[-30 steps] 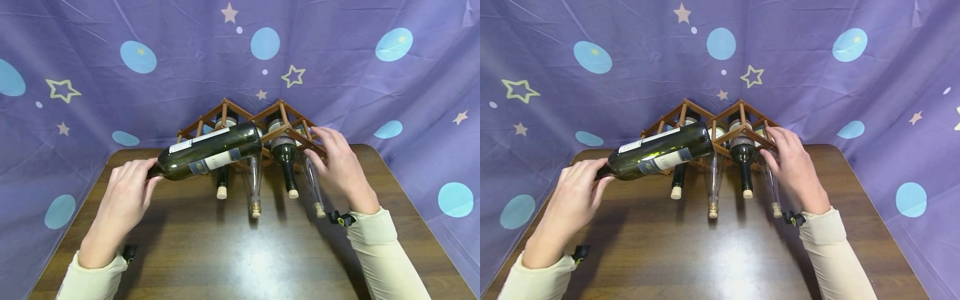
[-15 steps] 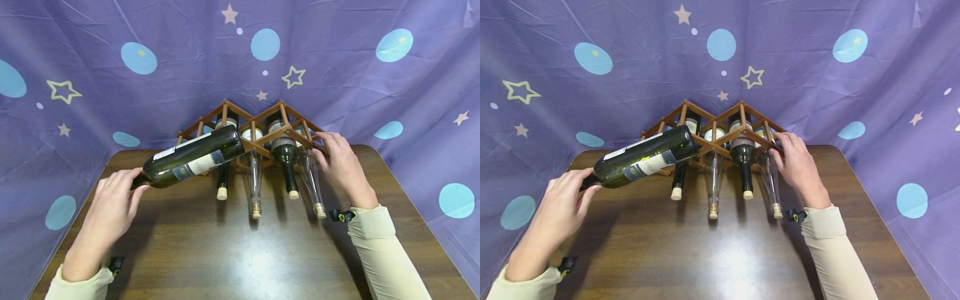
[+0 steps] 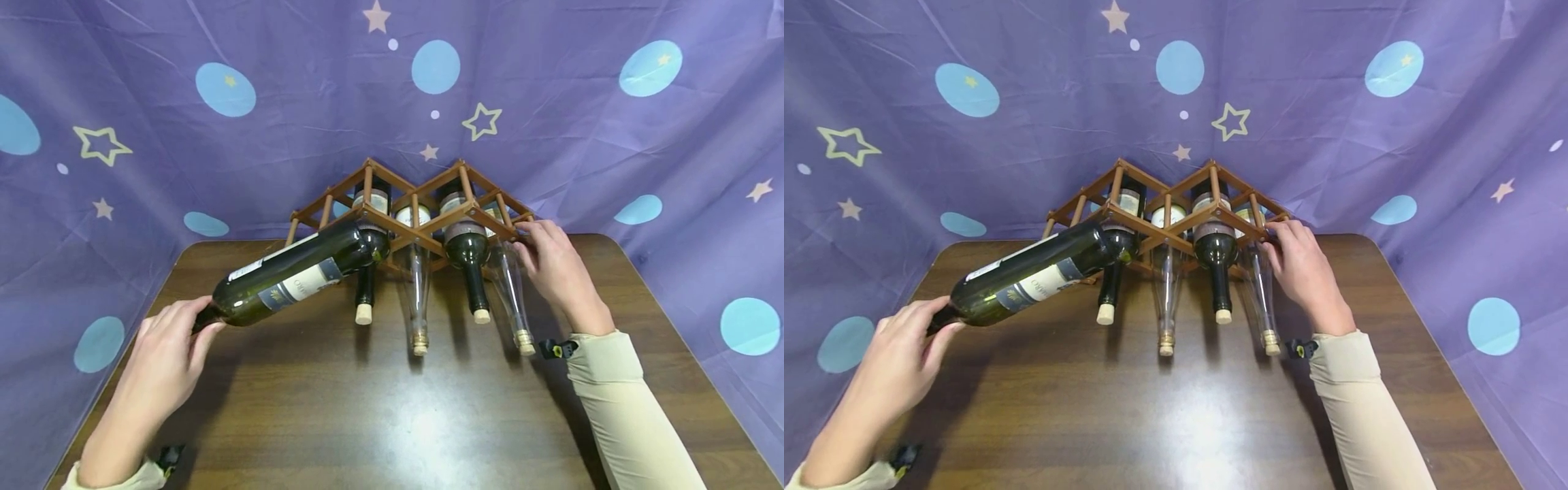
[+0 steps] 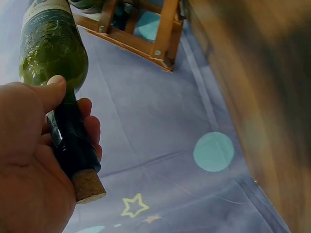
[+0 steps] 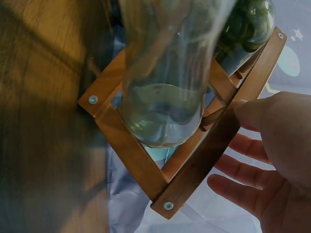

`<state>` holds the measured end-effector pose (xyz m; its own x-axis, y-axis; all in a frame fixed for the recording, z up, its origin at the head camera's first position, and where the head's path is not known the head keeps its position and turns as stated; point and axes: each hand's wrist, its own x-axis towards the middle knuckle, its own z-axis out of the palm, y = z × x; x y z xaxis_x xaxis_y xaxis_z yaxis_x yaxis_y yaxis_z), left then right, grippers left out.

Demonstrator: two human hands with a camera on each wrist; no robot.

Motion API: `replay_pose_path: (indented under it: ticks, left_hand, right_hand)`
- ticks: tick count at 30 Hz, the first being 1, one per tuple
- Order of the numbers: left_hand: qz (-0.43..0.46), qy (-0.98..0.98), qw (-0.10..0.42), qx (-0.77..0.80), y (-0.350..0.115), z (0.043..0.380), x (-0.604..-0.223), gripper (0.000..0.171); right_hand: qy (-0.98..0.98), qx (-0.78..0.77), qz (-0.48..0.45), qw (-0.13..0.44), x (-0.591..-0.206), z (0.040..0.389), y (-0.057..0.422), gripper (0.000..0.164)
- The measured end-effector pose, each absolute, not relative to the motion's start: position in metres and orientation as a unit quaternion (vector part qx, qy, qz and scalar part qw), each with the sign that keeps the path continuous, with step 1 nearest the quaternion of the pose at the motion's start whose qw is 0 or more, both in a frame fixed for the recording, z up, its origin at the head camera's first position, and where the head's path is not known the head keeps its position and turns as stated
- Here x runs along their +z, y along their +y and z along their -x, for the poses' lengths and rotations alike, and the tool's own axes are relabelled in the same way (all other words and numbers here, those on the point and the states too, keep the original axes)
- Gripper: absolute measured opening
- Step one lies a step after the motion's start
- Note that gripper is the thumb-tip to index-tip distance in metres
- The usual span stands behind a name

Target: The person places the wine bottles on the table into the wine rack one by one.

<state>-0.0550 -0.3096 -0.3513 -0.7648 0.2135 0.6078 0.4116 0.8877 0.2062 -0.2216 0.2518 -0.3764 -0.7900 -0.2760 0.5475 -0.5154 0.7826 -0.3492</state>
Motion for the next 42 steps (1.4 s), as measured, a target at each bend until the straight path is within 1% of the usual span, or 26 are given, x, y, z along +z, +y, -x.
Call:
replay_pose_path:
  ticks: [7,17,26,35,42]
  left_hand:
    - [0.148,-0.931,0.285,-0.174,-0.321,0.044,-0.366,0.040]
    - [0.121,-0.941,0.253,-0.191,-0.327,0.033,-0.388,0.041]
    - [0.097,-0.948,0.226,-0.202,-0.327,0.030,-0.403,0.041]
    - [0.061,-0.952,0.193,-0.231,-0.326,0.028,-0.410,0.040]
    - [0.057,-0.953,0.177,-0.238,-0.325,0.029,-0.414,0.039]
  right_hand:
    - [-0.908,0.248,-0.226,0.252,-0.381,0.227,0.252,0.025]
    - [-0.918,0.258,-0.202,0.225,-0.382,0.229,0.252,0.021]
    - [-0.916,0.269,-0.190,0.229,-0.383,0.228,0.252,0.013]
    - [-0.913,0.269,-0.197,0.235,-0.382,0.229,0.252,0.011]
    - [-0.916,0.270,-0.190,0.229,-0.382,0.228,0.251,0.012]
